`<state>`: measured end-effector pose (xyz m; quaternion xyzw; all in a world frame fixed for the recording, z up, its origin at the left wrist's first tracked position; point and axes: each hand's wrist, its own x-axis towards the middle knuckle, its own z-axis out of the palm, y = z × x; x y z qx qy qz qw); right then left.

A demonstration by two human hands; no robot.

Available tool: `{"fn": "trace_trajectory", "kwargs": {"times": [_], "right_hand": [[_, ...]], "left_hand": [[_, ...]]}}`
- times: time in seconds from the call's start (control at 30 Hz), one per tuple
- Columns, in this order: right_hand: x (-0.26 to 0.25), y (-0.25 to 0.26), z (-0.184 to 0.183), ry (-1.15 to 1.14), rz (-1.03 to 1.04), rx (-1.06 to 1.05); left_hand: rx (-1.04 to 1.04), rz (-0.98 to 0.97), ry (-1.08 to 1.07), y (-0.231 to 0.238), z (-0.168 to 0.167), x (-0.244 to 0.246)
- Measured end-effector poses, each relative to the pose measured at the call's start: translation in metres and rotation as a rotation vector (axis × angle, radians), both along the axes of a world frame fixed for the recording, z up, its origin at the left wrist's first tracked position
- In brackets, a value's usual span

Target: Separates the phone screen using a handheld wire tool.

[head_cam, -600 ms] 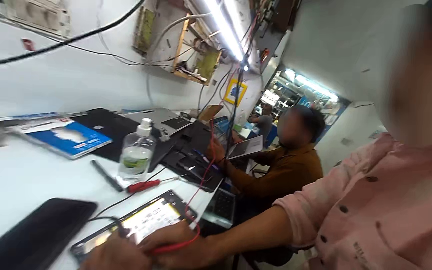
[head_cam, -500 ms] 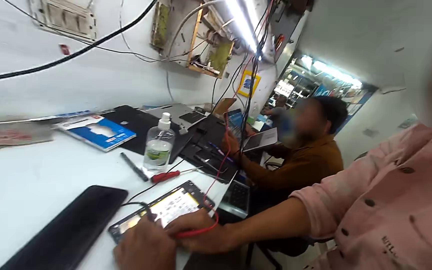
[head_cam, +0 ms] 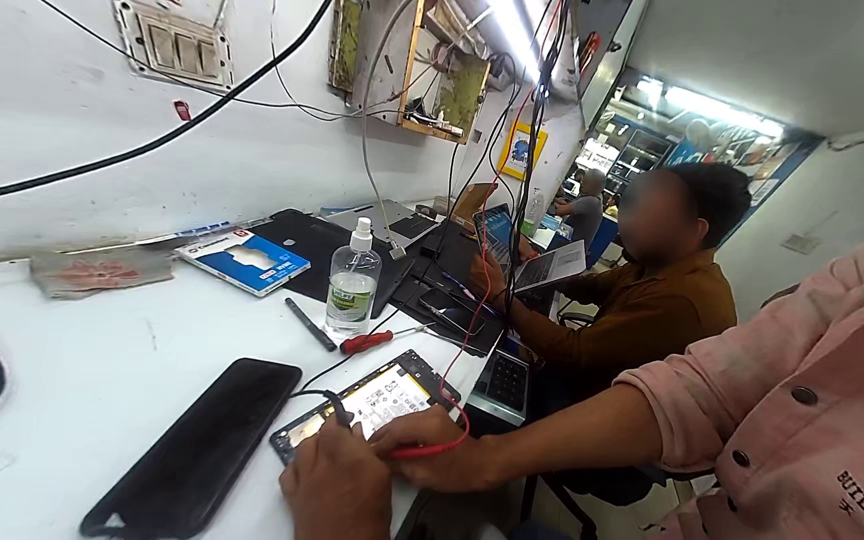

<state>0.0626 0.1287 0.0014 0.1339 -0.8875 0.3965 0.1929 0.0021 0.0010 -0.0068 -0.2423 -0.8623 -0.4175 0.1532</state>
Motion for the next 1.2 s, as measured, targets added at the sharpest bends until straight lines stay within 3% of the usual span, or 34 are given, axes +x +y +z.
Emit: {"fn": "trace_trajectory", "kwargs": {"times": [1.2], "right_hand": [[-0.002, -0.002, -0.004, 0.046, -0.005, -0.002]], "left_hand": [[0.013, -0.022, -0.029, -0.003, 0.003, -0.001]]}}
